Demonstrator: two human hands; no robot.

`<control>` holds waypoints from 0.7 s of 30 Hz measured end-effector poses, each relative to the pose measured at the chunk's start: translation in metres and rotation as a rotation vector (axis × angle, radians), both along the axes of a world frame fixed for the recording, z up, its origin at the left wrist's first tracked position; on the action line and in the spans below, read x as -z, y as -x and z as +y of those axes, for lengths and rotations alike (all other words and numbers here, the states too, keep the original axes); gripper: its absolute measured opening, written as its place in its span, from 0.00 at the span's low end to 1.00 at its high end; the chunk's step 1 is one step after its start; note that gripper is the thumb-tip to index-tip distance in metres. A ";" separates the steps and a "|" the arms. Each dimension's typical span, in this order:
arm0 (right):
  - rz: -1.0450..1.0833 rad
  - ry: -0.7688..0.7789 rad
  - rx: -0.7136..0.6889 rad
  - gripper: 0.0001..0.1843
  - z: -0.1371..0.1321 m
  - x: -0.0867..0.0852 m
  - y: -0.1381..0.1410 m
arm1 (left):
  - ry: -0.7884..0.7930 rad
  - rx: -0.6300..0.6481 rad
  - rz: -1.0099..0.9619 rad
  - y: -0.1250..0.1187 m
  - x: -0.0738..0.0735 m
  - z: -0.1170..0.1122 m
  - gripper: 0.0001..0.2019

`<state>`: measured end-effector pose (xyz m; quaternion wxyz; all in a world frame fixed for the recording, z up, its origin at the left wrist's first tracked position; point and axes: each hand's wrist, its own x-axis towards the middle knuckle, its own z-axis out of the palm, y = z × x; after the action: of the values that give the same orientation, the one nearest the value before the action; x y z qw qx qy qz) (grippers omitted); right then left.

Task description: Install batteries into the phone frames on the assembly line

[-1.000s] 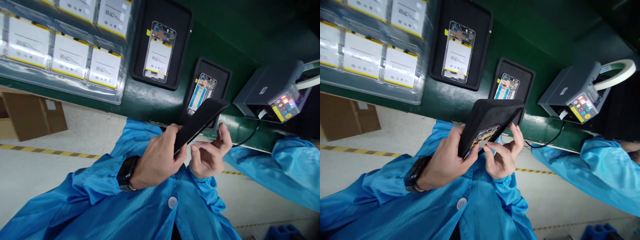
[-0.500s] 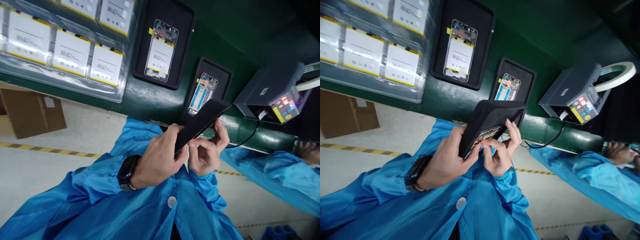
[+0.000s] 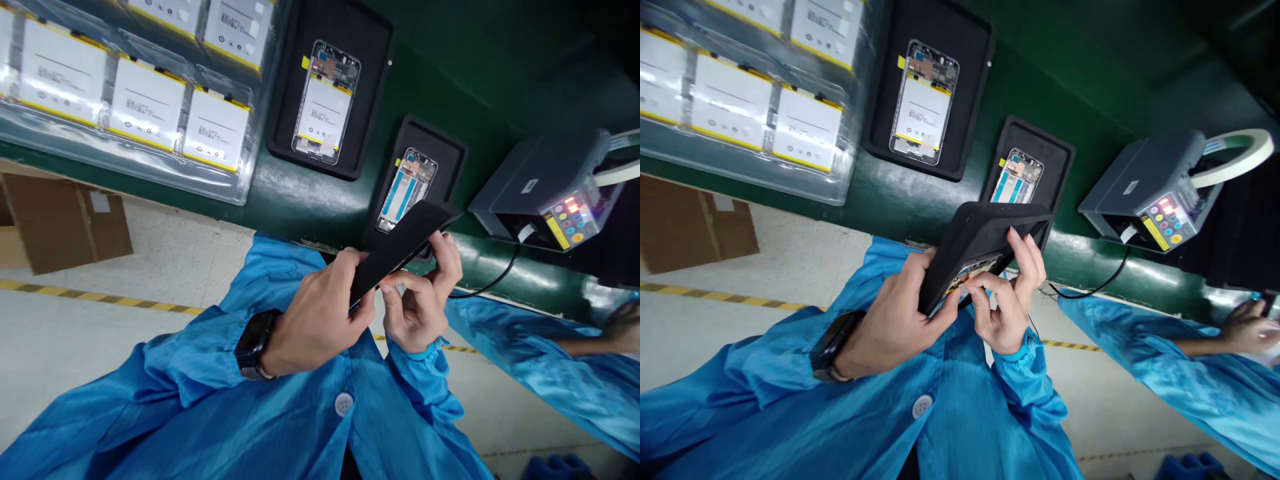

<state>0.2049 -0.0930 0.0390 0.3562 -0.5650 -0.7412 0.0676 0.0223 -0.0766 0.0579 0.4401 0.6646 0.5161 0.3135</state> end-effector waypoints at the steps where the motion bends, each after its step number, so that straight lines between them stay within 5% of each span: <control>1: -0.005 0.001 0.000 0.06 0.000 -0.001 0.000 | 0.000 0.001 -0.001 0.000 0.000 0.000 0.16; 16: 0.074 0.045 0.035 0.08 -0.001 -0.002 0.003 | -0.030 0.017 -0.001 0.000 -0.002 -0.001 0.19; 21: 0.248 0.026 -0.024 0.08 0.007 0.007 -0.001 | -0.062 0.018 -0.031 0.001 -0.001 0.000 0.16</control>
<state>0.2063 -0.0861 0.0316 0.4370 -0.5478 -0.6973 0.1507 0.0212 -0.0768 0.0588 0.4297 0.6777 0.4934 0.3357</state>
